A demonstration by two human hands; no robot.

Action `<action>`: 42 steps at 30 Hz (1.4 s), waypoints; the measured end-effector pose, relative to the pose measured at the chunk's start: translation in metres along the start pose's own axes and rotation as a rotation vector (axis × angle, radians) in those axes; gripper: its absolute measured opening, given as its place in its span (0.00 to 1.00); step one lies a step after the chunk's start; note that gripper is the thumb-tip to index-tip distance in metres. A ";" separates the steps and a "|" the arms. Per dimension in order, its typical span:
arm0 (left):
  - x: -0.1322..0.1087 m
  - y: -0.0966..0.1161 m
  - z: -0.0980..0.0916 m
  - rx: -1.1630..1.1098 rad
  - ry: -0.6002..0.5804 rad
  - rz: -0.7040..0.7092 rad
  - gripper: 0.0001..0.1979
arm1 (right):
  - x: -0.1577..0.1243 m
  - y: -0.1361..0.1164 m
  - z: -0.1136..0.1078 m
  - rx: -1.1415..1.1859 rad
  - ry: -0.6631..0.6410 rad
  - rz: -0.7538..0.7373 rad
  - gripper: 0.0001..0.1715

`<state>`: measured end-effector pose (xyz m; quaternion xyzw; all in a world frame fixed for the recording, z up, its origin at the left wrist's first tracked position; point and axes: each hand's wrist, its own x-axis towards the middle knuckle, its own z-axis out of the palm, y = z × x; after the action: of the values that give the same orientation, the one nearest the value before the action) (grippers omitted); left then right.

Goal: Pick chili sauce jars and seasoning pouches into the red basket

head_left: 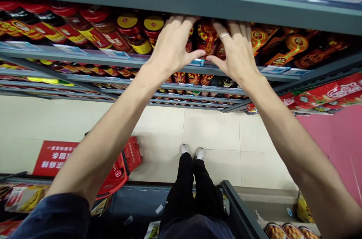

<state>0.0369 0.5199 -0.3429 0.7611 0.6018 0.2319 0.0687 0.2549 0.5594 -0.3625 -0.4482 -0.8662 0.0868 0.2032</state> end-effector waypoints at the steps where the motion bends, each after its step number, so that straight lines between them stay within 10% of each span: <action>1: 0.004 0.001 0.001 -0.017 -0.041 0.012 0.41 | 0.001 0.003 -0.003 -0.031 0.015 0.026 0.47; 11: 0.023 0.004 0.004 0.041 -0.160 -0.016 0.37 | 0.017 0.041 -0.019 -0.003 -0.051 0.011 0.32; 42: 0.022 -0.003 0.008 -0.035 -0.209 0.029 0.47 | -0.025 0.066 -0.037 -0.039 -0.051 0.028 0.41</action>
<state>0.0417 0.5430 -0.3447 0.7885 0.5761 0.1627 0.1409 0.3328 0.5763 -0.3574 -0.4616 -0.8664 0.0843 0.1710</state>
